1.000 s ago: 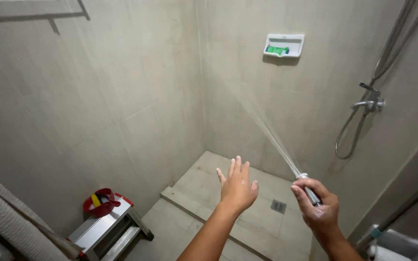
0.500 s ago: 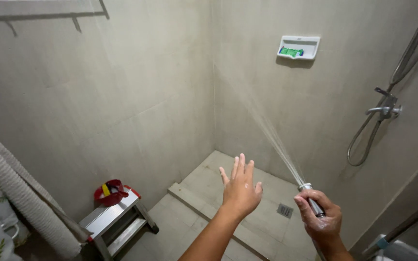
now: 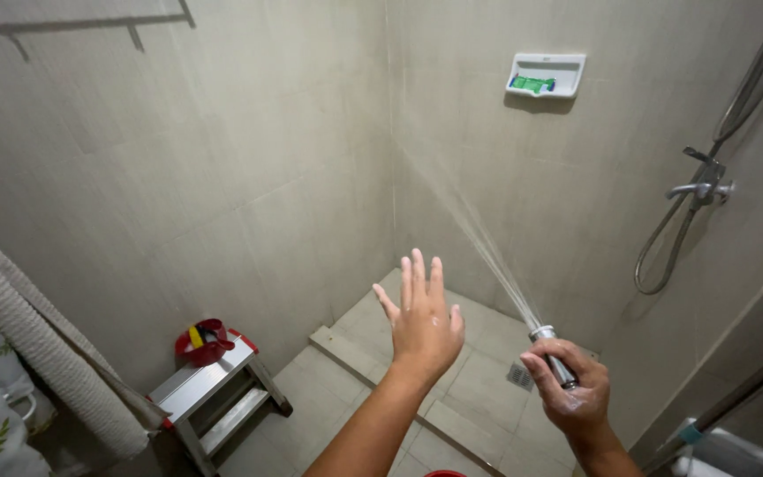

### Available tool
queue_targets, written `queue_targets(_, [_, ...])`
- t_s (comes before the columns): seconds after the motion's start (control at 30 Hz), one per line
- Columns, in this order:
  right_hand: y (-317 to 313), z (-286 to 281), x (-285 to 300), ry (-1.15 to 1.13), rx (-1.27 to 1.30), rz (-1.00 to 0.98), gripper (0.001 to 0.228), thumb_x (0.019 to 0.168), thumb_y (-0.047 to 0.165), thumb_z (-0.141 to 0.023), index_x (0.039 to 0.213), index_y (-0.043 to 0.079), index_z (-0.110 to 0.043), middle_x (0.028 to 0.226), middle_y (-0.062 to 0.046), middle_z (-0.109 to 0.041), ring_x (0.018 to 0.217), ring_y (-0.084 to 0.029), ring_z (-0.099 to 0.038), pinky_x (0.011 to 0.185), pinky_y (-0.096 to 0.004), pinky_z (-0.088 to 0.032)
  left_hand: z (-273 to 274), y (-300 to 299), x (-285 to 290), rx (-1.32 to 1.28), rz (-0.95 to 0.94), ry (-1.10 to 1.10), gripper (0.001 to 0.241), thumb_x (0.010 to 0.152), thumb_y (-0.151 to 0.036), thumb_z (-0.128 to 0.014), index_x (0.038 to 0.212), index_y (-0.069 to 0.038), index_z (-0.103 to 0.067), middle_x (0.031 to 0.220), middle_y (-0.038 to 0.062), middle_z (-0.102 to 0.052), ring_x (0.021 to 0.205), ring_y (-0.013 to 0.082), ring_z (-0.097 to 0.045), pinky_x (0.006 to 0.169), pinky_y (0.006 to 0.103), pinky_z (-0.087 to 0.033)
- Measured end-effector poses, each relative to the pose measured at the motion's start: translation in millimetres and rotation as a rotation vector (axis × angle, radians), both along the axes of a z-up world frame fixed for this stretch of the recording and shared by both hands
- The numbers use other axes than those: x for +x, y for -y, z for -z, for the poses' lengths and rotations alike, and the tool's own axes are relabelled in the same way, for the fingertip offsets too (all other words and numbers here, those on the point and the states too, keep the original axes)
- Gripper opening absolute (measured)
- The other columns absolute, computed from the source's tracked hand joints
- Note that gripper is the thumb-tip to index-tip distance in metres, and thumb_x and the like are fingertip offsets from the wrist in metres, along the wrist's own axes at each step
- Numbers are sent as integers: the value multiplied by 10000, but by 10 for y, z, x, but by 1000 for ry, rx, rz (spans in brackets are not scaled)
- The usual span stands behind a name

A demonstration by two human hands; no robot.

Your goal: The person uses a handheld shower head to rinse their hands and arms in a bathroom. They direct the water stream over their hands and forearms, then rinse the shower head itself over a red bucket on the floor.

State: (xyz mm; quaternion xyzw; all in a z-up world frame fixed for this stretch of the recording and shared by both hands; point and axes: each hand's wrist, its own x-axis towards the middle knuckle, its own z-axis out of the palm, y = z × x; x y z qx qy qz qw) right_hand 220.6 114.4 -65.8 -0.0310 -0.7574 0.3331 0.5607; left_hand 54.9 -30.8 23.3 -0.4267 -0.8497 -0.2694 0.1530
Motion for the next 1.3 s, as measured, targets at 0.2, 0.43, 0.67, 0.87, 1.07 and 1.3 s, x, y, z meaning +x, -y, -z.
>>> queue_targets(0.2, [20,-10,-11,-3,79,50,125,894,181,-766,923,74,-708,829,-32,-747,674,-81,-696,592,-239,-570,-121,15,-8,53,-61,-19,842,885,-223,-624,1581,-45,-185,1673,232,-76,1554,382,-49,1123,790,25])
queue_targets(0.43, [4,-87,-55,20,-41,-12,131,899,186,-758,944,67,-726,836,-33,-748,651,-71,-668,556,-229,-550,-170,39,-18,23,-103,-34,857,887,-244,-624,1585,-59,-163,1665,232,-59,1550,386,-43,1117,802,14])
queue_targets(0.67, [-99,-134,-145,25,-102,43,154,933,211,-754,969,63,-732,771,-33,-702,598,-66,-602,499,-240,-483,-194,66,-78,107,-125,-56,875,886,-253,-635,1598,-61,-164,1678,236,-42,1553,406,-39,1074,842,-6])
queue_targets(0.87, [-119,-580,-305,68,-24,51,139,957,216,-747,968,81,-716,721,26,-654,560,-33,-563,483,-221,-423,-224,5,-105,133,-121,-122,907,869,-272,-670,1595,-54,-171,1668,266,-60,1552,428,-48,1055,867,-25])
queue_targets(1.07, [-193,-829,-430,3,-54,10,144,988,194,-768,960,64,-713,763,36,-624,658,-36,-525,549,-218,-414,-271,-66,-48,122,-126,-89,966,849,-290,-697,1601,-55,-137,1663,283,-32,1557,425,-35,1065,865,-33])
queue_targets(1.3, [-336,-888,-481,-50,-3,23,146,990,160,-786,948,43,-709,781,19,-631,704,-54,-533,605,-230,-441,-201,-241,38,92,-127,-82,1002,846,-295,-717,1606,-60,-108,1664,289,1,1562,427,-18,1054,868,-42])
